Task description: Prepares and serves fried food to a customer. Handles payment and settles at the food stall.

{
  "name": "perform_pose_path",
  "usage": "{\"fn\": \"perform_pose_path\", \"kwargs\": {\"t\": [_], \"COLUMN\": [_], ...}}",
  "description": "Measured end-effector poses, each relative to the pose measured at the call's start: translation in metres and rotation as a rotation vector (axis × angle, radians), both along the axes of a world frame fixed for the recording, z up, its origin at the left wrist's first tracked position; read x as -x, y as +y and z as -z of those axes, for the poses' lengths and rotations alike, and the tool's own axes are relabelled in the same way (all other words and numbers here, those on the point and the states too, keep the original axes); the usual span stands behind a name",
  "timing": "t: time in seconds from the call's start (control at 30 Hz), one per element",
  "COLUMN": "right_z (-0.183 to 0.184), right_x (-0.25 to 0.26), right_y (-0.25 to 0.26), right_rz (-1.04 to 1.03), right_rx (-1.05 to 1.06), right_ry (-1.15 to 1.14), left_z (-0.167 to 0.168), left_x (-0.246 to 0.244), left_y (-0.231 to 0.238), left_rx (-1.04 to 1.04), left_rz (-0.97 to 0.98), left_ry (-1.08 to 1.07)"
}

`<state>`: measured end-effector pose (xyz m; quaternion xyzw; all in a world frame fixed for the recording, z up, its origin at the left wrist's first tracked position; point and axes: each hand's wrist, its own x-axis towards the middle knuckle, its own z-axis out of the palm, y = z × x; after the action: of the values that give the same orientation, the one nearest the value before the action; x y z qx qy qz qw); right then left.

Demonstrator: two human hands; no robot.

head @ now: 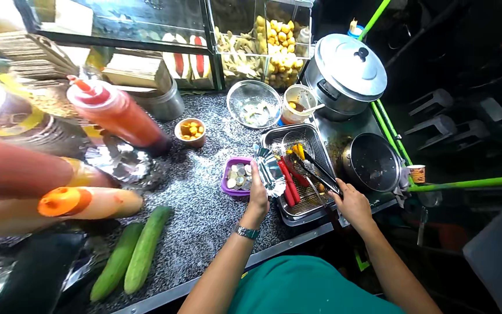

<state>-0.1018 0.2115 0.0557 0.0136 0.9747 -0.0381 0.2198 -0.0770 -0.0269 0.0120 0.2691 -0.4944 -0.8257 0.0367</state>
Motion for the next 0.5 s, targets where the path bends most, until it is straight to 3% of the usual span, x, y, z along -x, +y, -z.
{"fn": "perform_pose_path", "kwargs": {"t": [0.37, 0.5], "right_z": [0.012, 0.032], "right_x": [0.021, 0.038], "right_y": [0.039, 0.055], "right_rz": [-0.199, -0.285], "right_rx": [0.029, 0.049], "right_ry": [0.060, 0.157], "left_z": [0.005, 0.005], "left_x": [0.003, 0.002], "left_y": [0.001, -0.001], "left_rx": [-0.006, -0.003], "left_rz": [-0.018, -0.027], "left_ry": [-0.037, -0.026]}}
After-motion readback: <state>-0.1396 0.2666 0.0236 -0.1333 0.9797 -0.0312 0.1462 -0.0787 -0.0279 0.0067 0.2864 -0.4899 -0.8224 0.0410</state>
